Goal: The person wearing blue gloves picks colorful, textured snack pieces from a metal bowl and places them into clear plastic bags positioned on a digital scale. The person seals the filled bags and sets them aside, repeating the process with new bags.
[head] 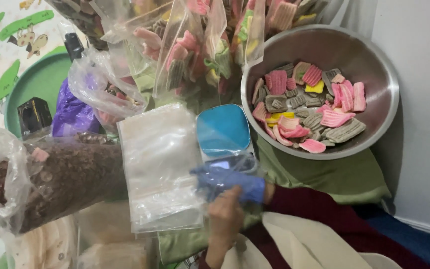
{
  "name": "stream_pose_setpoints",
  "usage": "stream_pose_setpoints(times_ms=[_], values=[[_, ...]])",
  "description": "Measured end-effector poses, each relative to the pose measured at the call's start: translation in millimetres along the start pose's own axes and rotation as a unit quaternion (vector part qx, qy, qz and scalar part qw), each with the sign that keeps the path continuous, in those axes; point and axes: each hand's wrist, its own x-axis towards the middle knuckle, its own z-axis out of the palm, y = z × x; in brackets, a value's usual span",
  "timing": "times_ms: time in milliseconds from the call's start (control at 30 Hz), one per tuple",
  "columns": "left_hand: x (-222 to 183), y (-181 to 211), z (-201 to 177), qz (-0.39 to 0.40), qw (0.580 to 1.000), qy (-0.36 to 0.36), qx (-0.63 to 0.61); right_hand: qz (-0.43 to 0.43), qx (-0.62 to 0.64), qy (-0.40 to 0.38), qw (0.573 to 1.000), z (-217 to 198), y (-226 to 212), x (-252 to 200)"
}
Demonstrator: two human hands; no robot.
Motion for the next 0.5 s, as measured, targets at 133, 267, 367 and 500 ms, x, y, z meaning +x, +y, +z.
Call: stream_pose_setpoints(times_ms=[133, 267, 367, 500], values=[[35, 41, -15, 0.102, 0.994, -0.007, -0.049, -0.046, -0.078, -0.21, 0.974, 63, -5, 30], [56, 64, -26, 0.155, 0.986, -0.003, -0.063, -0.159, -0.3, -0.039, 0.94, 85, 1, 25], [52, 62, -18, 0.171, 0.982, 0.025, -0.075, -0.2, -0.345, 0.163, 0.902, 76, 2, 27], [55, 67, -21, 0.198, 0.978, 0.042, -0.053, -0.23, -0.376, 0.358, 0.823, 62, 6, 142]])
